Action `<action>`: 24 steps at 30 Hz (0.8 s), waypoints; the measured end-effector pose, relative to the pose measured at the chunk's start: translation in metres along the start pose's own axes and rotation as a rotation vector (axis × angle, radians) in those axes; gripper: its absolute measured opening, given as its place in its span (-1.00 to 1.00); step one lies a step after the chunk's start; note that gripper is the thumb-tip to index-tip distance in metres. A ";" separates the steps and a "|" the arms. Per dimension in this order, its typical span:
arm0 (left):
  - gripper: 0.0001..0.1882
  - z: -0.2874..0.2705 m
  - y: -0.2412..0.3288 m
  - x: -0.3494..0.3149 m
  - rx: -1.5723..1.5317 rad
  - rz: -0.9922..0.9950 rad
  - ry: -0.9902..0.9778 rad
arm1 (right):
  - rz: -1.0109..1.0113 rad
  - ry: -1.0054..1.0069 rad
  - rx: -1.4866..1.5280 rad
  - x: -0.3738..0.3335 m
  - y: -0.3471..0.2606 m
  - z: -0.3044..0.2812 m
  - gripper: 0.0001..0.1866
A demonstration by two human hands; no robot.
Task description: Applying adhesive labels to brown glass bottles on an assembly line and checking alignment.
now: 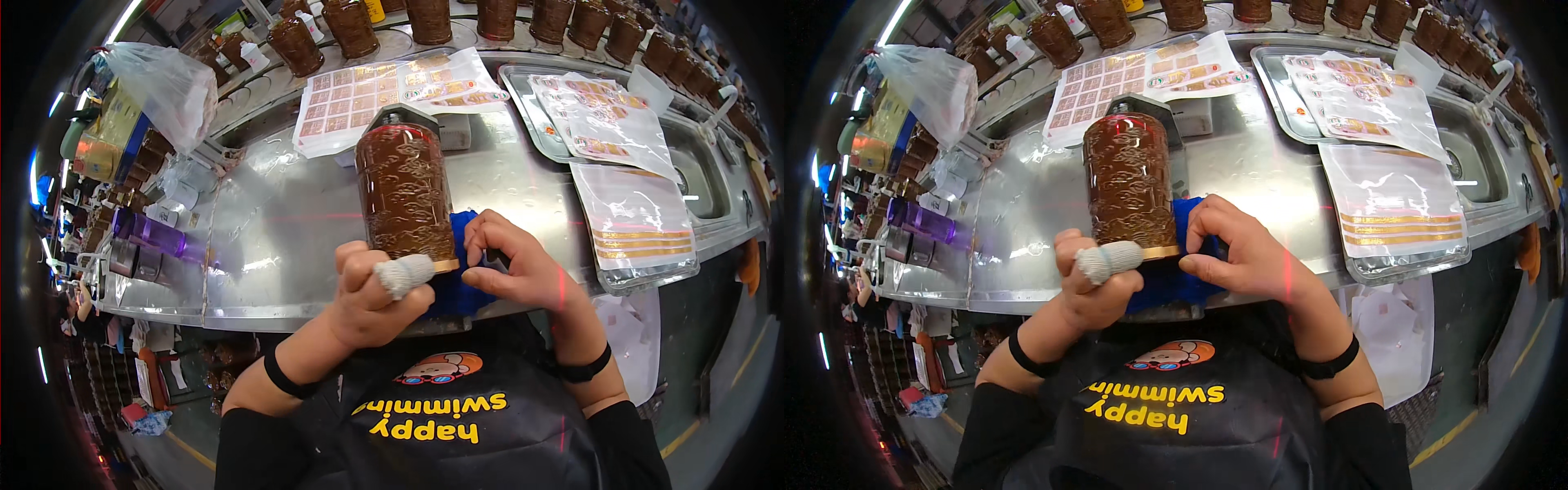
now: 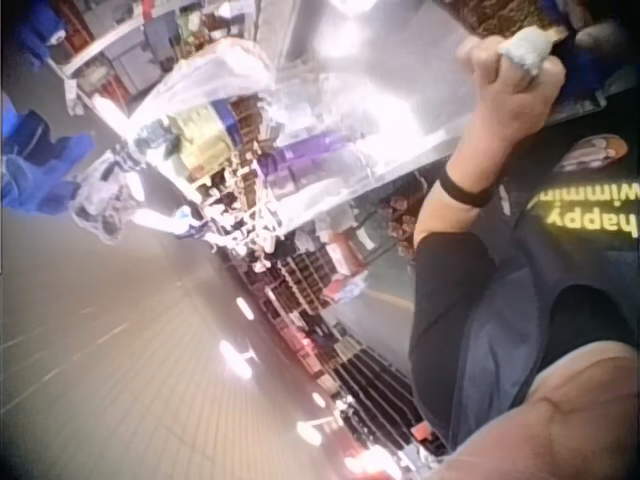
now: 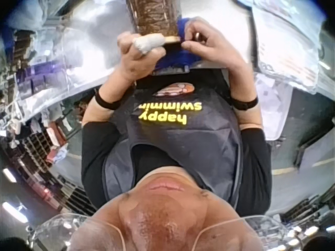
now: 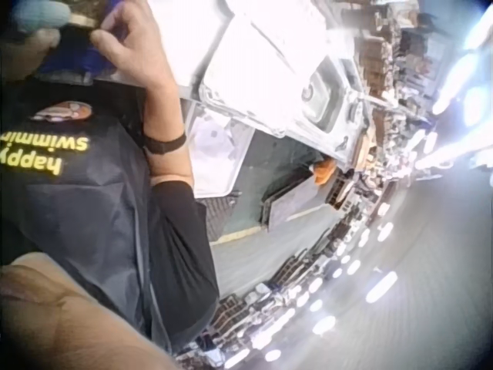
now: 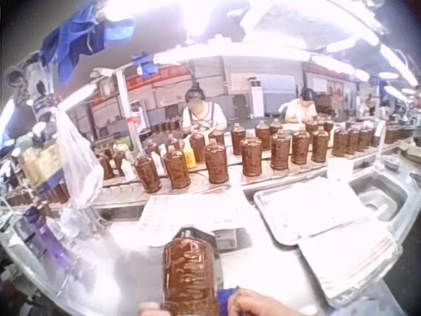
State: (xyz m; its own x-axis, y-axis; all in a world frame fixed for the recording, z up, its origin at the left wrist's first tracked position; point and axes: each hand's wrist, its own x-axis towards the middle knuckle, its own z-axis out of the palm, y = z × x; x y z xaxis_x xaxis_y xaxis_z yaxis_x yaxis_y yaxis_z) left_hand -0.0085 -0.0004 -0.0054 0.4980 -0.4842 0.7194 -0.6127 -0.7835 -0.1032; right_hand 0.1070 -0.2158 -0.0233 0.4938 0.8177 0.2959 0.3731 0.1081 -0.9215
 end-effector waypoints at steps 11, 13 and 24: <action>-0.76 0.001 0.004 0.001 0.086 0.039 -0.026 | -0.048 0.108 -0.217 0.005 -0.002 0.014 -0.71; -0.76 0.006 0.007 0.005 0.087 0.047 -0.005 | -0.060 0.114 -0.215 0.005 0.000 0.015 -0.71; -0.62 -0.015 0.015 0.004 0.037 -0.378 -0.060 | -0.095 0.145 -0.215 0.006 0.002 0.016 -0.71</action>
State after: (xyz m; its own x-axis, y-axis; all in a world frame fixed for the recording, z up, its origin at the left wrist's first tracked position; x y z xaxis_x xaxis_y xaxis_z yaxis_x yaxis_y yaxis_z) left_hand -0.0254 -0.0083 0.0063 0.7204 -0.1794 0.6700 -0.3566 -0.9243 0.1359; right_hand 0.0984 -0.2021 -0.0278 0.5502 0.7186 0.4253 0.5736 0.0448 -0.8179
